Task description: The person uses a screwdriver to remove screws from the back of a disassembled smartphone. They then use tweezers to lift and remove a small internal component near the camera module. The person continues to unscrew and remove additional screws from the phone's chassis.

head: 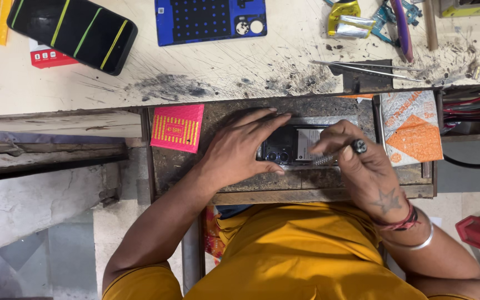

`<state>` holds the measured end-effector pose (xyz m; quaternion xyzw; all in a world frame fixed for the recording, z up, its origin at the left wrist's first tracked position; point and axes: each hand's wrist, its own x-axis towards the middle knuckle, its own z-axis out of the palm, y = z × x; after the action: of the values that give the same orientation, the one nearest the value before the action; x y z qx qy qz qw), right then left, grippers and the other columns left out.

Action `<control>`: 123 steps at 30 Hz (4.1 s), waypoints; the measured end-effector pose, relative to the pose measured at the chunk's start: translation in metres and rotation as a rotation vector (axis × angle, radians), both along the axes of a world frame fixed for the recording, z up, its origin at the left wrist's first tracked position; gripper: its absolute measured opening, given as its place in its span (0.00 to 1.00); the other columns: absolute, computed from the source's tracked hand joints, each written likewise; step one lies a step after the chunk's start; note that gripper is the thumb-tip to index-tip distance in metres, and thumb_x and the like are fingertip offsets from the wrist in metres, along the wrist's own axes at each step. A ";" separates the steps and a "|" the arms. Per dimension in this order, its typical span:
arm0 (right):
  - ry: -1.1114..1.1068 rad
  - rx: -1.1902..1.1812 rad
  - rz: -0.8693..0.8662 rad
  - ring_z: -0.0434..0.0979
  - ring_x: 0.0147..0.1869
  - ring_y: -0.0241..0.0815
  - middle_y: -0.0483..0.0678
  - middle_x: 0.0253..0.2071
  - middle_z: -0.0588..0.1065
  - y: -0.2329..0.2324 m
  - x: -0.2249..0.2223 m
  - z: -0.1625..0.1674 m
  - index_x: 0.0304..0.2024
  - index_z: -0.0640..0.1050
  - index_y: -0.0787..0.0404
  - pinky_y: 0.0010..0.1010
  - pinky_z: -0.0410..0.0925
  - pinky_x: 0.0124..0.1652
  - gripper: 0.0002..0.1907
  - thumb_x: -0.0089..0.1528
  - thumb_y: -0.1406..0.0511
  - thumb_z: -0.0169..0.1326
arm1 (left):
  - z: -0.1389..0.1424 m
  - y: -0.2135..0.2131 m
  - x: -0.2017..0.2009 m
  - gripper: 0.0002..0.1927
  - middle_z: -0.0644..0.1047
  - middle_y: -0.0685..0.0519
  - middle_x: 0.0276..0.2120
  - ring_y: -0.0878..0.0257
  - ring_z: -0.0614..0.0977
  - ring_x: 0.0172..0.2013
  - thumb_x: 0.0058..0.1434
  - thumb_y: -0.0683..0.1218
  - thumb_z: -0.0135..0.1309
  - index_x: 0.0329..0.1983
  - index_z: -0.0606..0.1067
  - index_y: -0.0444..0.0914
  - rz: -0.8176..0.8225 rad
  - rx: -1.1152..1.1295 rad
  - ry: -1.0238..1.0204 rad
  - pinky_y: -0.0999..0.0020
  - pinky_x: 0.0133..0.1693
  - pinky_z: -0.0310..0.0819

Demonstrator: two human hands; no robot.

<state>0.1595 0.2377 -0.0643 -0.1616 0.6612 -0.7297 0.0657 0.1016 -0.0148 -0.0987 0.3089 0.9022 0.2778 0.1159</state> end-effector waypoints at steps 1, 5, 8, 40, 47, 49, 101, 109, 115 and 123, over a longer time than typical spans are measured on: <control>0.013 0.037 -0.017 0.74 0.50 0.37 0.51 0.49 0.74 -0.003 -0.007 0.006 0.51 0.78 0.65 0.23 0.70 0.43 0.20 0.75 0.55 0.46 | 0.002 -0.002 0.000 0.60 0.71 0.43 0.64 0.48 0.70 0.65 0.37 0.66 0.72 0.71 0.59 0.44 -0.006 0.040 0.041 0.49 0.61 0.67; 0.083 0.181 -0.101 0.79 0.48 0.39 0.49 0.49 0.75 -0.021 -0.034 0.018 0.47 0.78 0.64 0.29 0.76 0.47 0.10 0.72 0.62 0.55 | 0.010 -0.012 -0.003 0.60 0.74 0.45 0.60 0.47 0.69 0.65 0.33 0.65 0.74 0.69 0.62 0.43 0.036 -0.042 -0.013 0.47 0.65 0.60; 0.172 0.388 -0.122 0.81 0.45 0.40 0.48 0.45 0.78 -0.031 -0.049 0.019 0.45 0.78 0.64 0.29 0.76 0.46 0.08 0.68 0.65 0.59 | 0.014 -0.019 -0.007 0.59 0.73 0.41 0.60 0.45 0.70 0.65 0.37 0.65 0.74 0.70 0.62 0.41 0.060 -0.043 -0.017 0.47 0.66 0.58; 0.523 0.651 -0.005 0.82 0.48 0.47 0.49 0.42 0.80 -0.052 -0.063 0.019 0.43 0.79 0.62 0.34 0.74 0.47 0.08 0.65 0.65 0.61 | 0.010 -0.027 -0.007 0.54 0.75 0.44 0.50 0.48 0.74 0.58 0.36 0.65 0.74 0.62 0.67 0.35 0.039 -0.021 0.051 0.48 0.65 0.59; 0.533 0.668 0.167 0.82 0.47 0.49 0.49 0.43 0.81 -0.048 -0.079 0.027 0.45 0.82 0.58 0.36 0.74 0.46 0.08 0.63 0.66 0.60 | 0.014 -0.027 -0.004 0.52 0.76 0.44 0.47 0.48 0.75 0.55 0.37 0.64 0.75 0.62 0.68 0.37 0.059 0.029 0.071 0.48 0.63 0.60; 0.580 0.659 0.187 0.82 0.49 0.50 0.49 0.43 0.81 -0.047 -0.079 0.027 0.44 0.82 0.58 0.37 0.73 0.49 0.08 0.62 0.66 0.60 | 0.015 -0.027 -0.004 0.51 0.76 0.46 0.48 0.50 0.75 0.55 0.36 0.63 0.75 0.61 0.69 0.37 0.053 0.072 0.080 0.49 0.62 0.61; 0.812 0.396 -0.068 0.80 0.49 0.47 0.47 0.40 0.77 -0.040 -0.044 0.044 0.52 0.82 0.52 0.37 0.73 0.48 0.20 0.57 0.70 0.65 | 0.027 0.014 0.016 0.13 0.82 0.48 0.27 0.55 0.88 0.30 0.48 0.44 0.69 0.31 0.77 0.35 0.436 0.505 0.076 0.61 0.32 0.79; 0.769 0.407 -0.029 0.81 0.55 0.50 0.49 0.48 0.79 -0.047 -0.043 0.050 0.57 0.79 0.59 0.36 0.74 0.51 0.21 0.60 0.73 0.60 | 0.028 0.005 0.020 0.11 0.81 0.45 0.32 0.49 0.85 0.33 0.64 0.48 0.59 0.38 0.77 0.35 0.271 0.488 0.063 0.57 0.33 0.77; 0.756 0.416 0.061 0.80 0.44 0.43 0.46 0.40 0.77 -0.049 -0.046 0.054 0.48 0.84 0.54 0.32 0.73 0.42 0.16 0.57 0.66 0.68 | 0.048 -0.001 0.017 0.12 0.78 0.45 0.23 0.50 0.82 0.26 0.50 0.44 0.67 0.29 0.75 0.35 0.314 0.414 0.003 0.58 0.28 0.74; 0.807 0.372 -0.015 0.80 0.44 0.44 0.47 0.37 0.75 -0.060 -0.049 0.042 0.52 0.83 0.55 0.33 0.74 0.43 0.19 0.57 0.65 0.67 | 0.041 -0.001 0.008 0.19 0.76 0.47 0.20 0.60 0.80 0.21 0.48 0.48 0.72 0.25 0.72 0.35 0.305 0.488 0.056 0.61 0.25 0.72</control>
<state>0.1103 0.1777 -0.0220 -0.4141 0.7550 -0.4773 -0.1750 0.1093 -0.0157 -0.0574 0.1961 0.8476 0.4922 -0.0301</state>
